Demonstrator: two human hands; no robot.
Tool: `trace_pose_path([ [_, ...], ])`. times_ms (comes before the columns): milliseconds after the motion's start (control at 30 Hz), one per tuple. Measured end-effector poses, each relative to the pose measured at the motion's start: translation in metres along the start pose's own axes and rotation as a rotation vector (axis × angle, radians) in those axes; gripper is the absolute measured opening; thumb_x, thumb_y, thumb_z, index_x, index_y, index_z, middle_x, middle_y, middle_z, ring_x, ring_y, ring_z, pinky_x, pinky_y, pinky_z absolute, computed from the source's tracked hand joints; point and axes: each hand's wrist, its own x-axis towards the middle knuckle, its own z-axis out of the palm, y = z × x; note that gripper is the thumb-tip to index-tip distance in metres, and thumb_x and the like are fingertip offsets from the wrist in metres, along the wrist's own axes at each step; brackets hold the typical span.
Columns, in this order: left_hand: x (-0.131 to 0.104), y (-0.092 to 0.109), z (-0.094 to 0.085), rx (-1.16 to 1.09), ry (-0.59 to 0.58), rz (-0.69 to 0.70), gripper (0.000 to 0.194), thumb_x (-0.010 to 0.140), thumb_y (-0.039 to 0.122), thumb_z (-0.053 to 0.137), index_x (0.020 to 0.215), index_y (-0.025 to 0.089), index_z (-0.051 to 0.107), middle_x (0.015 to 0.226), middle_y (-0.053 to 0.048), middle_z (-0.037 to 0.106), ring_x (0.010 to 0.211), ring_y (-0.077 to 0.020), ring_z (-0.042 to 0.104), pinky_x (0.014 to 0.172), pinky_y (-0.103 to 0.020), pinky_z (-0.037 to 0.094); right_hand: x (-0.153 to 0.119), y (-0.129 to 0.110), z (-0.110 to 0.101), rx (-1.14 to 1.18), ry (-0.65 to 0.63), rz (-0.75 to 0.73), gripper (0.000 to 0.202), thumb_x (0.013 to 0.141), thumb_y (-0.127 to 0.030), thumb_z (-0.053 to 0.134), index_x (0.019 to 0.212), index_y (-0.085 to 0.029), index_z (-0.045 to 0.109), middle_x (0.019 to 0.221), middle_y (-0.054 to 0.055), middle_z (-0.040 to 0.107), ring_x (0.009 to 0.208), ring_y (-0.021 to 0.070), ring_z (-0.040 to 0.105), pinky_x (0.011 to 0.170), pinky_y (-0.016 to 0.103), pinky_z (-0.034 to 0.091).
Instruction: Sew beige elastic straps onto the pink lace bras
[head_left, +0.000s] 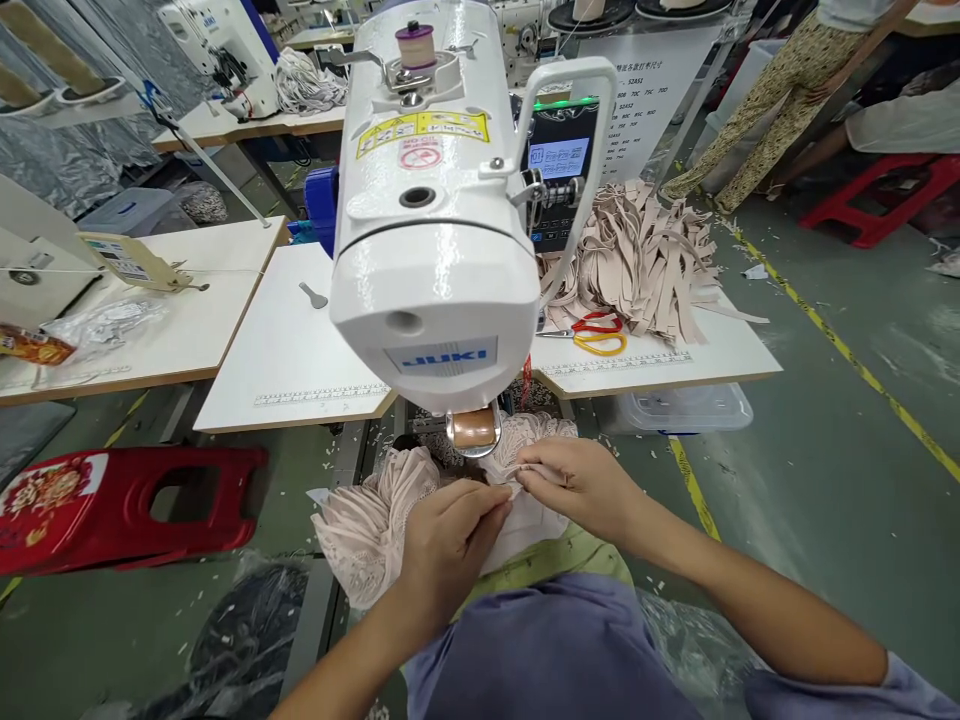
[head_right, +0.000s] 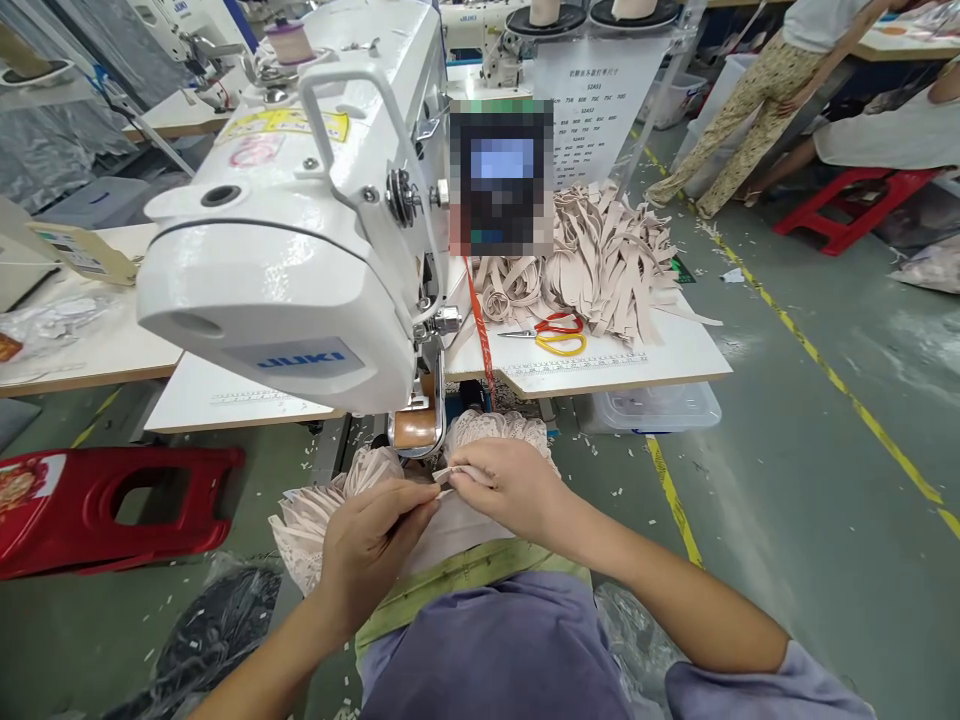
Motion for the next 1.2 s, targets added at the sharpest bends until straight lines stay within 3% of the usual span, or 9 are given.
trace_pose_path([
  [133, 0.004, -0.001, 0.000, -0.006, -0.023, -0.014, 0.009, 0.091, 0.011, 0.060, 0.093, 0.016, 0.068, 0.076, -0.003, 0.074, 0.066, -0.0114, 0.068, 0.061, -0.019, 0.051, 0.002, -0.005, -0.004, 0.102, -0.099, 0.097, 0.014, 0.087, -0.022, 0.055, 0.083, -0.018, 0.068, 0.074, 0.001, 0.068, 0.068, 0.0132, 0.058, 0.061, 0.023, 0.037],
  [300, 0.004, -0.003, 0.000, -0.002, -0.071, -0.082, 0.010, 0.093, 0.016, 0.059, 0.091, 0.018, 0.069, 0.075, -0.001, 0.074, 0.064, -0.0121, 0.067, 0.057, -0.020, 0.048, 0.003, -0.010, -0.009, 0.193, -0.209, 0.182, 0.015, 0.082, -0.019, 0.055, 0.077, -0.019, 0.069, 0.065, -0.003, 0.061, 0.059, 0.0102, 0.051, 0.054, 0.021, 0.032],
  [500, 0.008, -0.006, -0.004, -0.014, -0.148, -0.173, 0.013, 0.093, 0.018, 0.059, 0.089, 0.019, 0.071, 0.071, 0.000, 0.072, 0.062, -0.0121, 0.066, 0.055, -0.020, 0.045, 0.003, -0.008, -0.011, 0.217, -0.253, 0.188, 0.016, 0.082, -0.020, 0.057, 0.082, -0.019, 0.072, 0.070, -0.001, 0.065, 0.065, 0.0122, 0.057, 0.059, 0.022, 0.037],
  [633, 0.013, -0.010, -0.008, -0.014, -0.292, -0.224, 0.017, 0.093, 0.020, 0.056, 0.101, 0.020, 0.071, 0.082, -0.002, 0.076, 0.069, -0.0149, 0.069, 0.059, -0.022, 0.048, 0.001, -0.008, -0.011, 0.153, -0.238, 0.139, 0.016, 0.086, -0.023, 0.058, 0.089, -0.020, 0.074, 0.078, 0.000, 0.072, 0.071, 0.0142, 0.062, 0.063, 0.024, 0.039],
  [733, 0.012, -0.013, -0.007, 0.062, -0.354, -0.213, 0.021, 0.096, 0.022, 0.050, 0.091, 0.021, 0.070, 0.075, -0.001, 0.072, 0.065, -0.0157, 0.066, 0.058, -0.024, 0.046, -0.003, -0.006, -0.006, 0.056, -0.205, 0.087, 0.016, 0.091, -0.025, 0.059, 0.095, -0.019, 0.073, 0.083, 0.002, 0.074, 0.074, 0.0150, 0.064, 0.065, 0.024, 0.041],
  [867, 0.006, -0.010, 0.002, 0.215, -0.260, -0.173, 0.028, 0.099, 0.028, 0.042, 0.085, 0.020, 0.064, 0.075, -0.003, 0.070, 0.068, -0.0188, 0.064, 0.060, -0.029, 0.045, -0.011, -0.005, 0.003, -0.058, -0.062, -0.019, 0.017, 0.096, -0.027, 0.055, 0.095, -0.021, 0.070, 0.087, 0.003, 0.073, 0.079, 0.0155, 0.064, 0.068, 0.025, 0.043],
  [1000, 0.009, -0.003, 0.008, 0.133, -0.125, -0.240, 0.025, 0.099, 0.028, 0.042, 0.087, 0.020, 0.062, 0.075, -0.002, 0.071, 0.065, -0.0161, 0.066, 0.058, -0.025, 0.045, 0.001, -0.010, 0.001, -0.116, 0.101, -0.130, 0.016, 0.094, -0.022, 0.053, 0.088, -0.019, 0.067, 0.081, 0.004, 0.068, 0.076, 0.0161, 0.060, 0.067, 0.026, 0.042],
  [1100, 0.013, -0.009, 0.001, 0.194, -0.042, -0.232, 0.024, 0.100, 0.031, 0.043, 0.092, 0.022, 0.064, 0.068, 0.000, 0.069, 0.057, -0.0134, 0.063, 0.050, -0.023, 0.040, 0.027, -0.014, -0.007, -0.083, 0.045, -0.111, 0.013, 0.086, -0.017, 0.055, 0.079, -0.019, 0.066, 0.073, 0.002, 0.064, 0.067, 0.0141, 0.057, 0.061, 0.025, 0.038],
  [1200, 0.010, -0.027, -0.010, 0.434, -0.059, -0.028, 0.025, 0.101, 0.027, 0.040, 0.106, 0.022, 0.064, 0.060, 0.002, 0.063, 0.051, -0.0131, 0.057, 0.048, -0.024, 0.033, 0.053, -0.015, -0.015, -0.096, -0.082, -0.005, 0.017, 0.082, -0.015, 0.055, 0.068, -0.019, 0.064, 0.066, 0.000, 0.062, 0.059, 0.0118, 0.051, 0.055, 0.024, 0.031],
])
